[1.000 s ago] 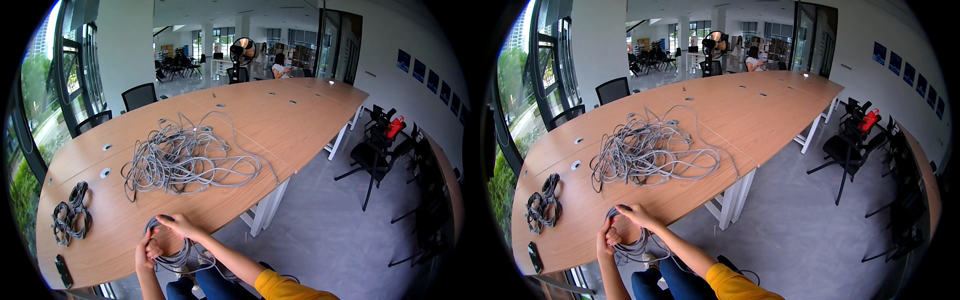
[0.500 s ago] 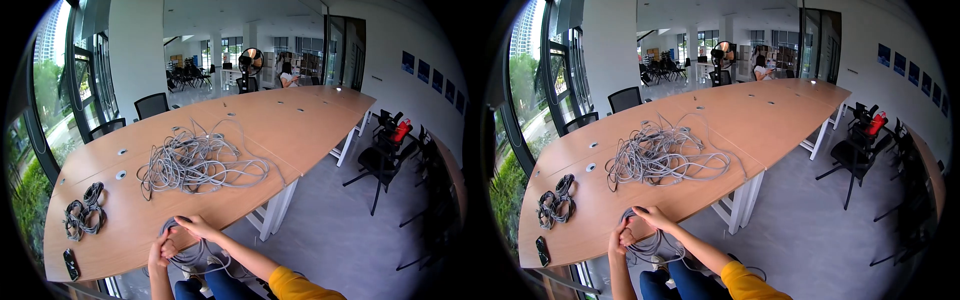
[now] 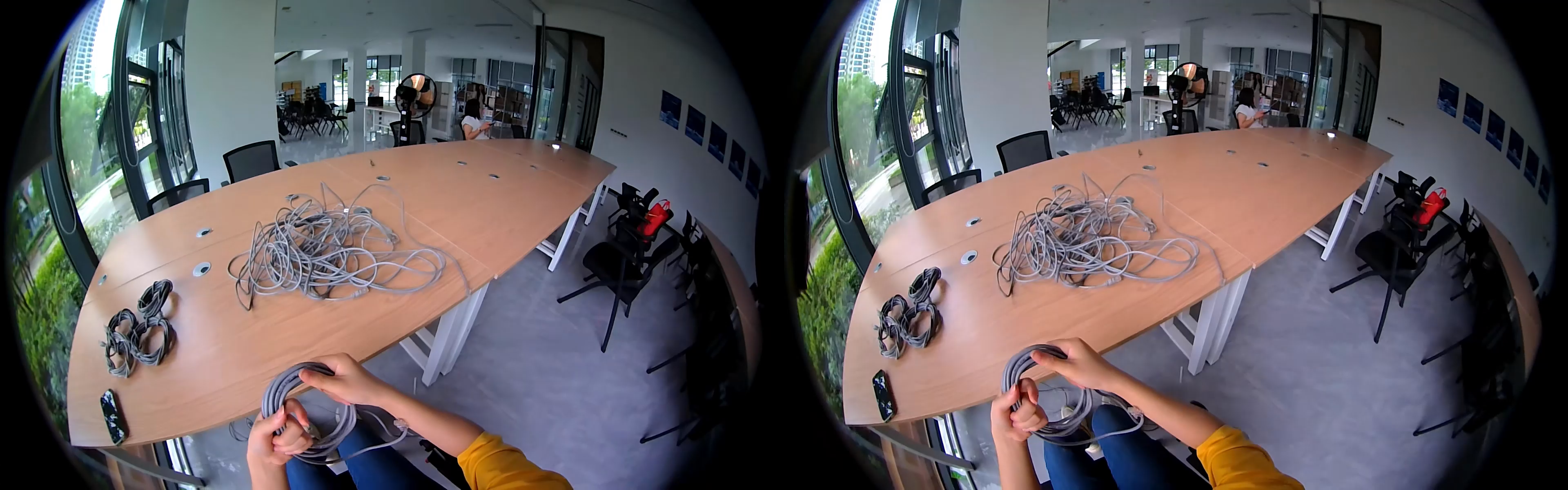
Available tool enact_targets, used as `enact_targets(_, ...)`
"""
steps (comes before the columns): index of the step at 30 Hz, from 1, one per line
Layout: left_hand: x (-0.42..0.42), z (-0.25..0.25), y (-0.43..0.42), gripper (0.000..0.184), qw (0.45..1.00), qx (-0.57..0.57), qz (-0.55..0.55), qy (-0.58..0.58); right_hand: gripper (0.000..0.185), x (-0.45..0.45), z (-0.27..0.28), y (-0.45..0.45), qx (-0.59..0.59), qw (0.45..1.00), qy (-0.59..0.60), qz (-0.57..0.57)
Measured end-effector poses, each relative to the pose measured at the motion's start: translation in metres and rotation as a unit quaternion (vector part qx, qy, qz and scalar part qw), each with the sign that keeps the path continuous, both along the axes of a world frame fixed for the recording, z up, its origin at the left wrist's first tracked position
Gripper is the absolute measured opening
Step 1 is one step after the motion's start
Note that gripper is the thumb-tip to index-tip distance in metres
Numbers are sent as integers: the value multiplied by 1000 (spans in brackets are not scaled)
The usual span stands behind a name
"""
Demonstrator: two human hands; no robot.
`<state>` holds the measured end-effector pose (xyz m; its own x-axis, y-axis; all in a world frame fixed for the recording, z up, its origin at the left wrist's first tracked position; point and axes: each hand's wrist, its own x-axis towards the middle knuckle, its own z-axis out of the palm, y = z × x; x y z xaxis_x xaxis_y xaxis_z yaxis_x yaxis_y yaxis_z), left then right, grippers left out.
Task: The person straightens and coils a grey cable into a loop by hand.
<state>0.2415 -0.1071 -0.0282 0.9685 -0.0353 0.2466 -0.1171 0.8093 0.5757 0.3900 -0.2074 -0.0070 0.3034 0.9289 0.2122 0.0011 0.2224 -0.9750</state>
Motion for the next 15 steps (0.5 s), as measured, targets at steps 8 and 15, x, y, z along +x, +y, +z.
enact_targets(8, -17, 14, -11, 43, 999, 42, -29, -10, 26, -15, -9, -4, 116, 984, -118, -60)
enact_targets(15, -25, 17, -25, 52, 998, 39, 49, -21, 26, -28, -4, -9, 110, 992, -45, -43)
